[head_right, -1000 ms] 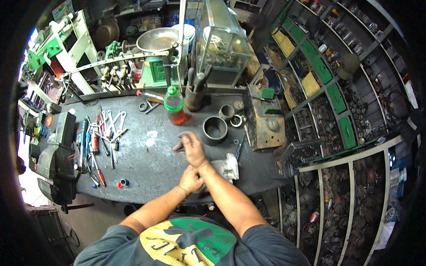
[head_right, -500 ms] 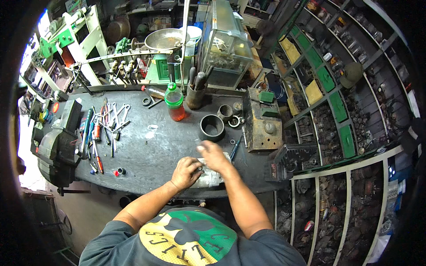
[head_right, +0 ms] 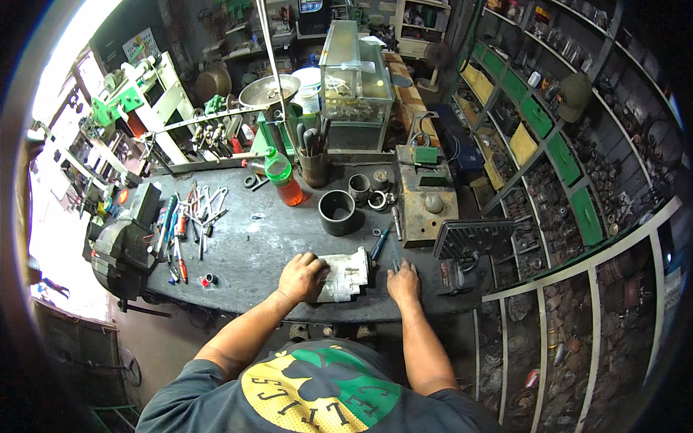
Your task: The person disassembles a small mechanical component on a workbench using a screwdriver and wrench. They remove screws, separate parts, wipe surfaces with a cloth, and reassemble the unit, placing tools and parts on the bench throughout.
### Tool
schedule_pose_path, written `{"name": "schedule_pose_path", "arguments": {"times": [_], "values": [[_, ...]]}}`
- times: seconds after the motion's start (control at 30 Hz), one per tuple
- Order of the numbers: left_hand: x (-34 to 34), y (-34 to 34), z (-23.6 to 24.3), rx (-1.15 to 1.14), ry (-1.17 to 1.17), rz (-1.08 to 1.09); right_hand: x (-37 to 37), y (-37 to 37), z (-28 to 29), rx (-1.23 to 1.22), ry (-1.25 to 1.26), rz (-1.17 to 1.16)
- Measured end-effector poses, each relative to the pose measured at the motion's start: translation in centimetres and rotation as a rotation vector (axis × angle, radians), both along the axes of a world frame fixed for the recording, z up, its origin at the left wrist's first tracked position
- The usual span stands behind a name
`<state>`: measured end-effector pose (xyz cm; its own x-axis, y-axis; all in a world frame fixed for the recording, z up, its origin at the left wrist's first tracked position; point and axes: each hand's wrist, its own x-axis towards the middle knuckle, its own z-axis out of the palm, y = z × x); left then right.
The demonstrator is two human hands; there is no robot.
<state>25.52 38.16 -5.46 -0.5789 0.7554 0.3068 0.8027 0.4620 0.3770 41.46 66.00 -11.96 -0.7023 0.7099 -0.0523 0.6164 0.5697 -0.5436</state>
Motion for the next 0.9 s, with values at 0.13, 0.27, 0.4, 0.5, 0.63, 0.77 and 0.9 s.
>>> {"name": "schedule_pose_path", "arguments": {"times": [0.13,0.27,0.4,0.5,0.63,0.77,0.9], "values": [[0.2,-1.0,2.0,0.007,-0.07,-0.051,0.9,-1.2,3.8,0.023,0.165,0.085],[-0.1,-0.2,1.0,-0.083,-0.14,0.088,0.7,-2.5,5.6,0.042,0.209,0.184],[-0.4,0.1,0.4,0.023,-0.252,0.131,-0.2,-5.5,9.2,0.036,0.289,0.259],[-1.0,-1.9,-0.6,0.142,-0.384,0.054,-2.0,-8.7,10.4,0.038,0.328,0.476],[-1.8,-3.2,-2.1,0.244,-0.441,0.017,-6.1,-12.0,8.6,0.072,0.259,0.693],[-1.1,-3.3,-2.1,0.286,-0.509,0.066,-8.2,-12.3,7.8,0.2,0.062,0.77],[-1.7,-3.4,-2.5,0.276,-0.534,0.025,-8.2,-11.4,6.8,0.174,0.251,0.757]]}}
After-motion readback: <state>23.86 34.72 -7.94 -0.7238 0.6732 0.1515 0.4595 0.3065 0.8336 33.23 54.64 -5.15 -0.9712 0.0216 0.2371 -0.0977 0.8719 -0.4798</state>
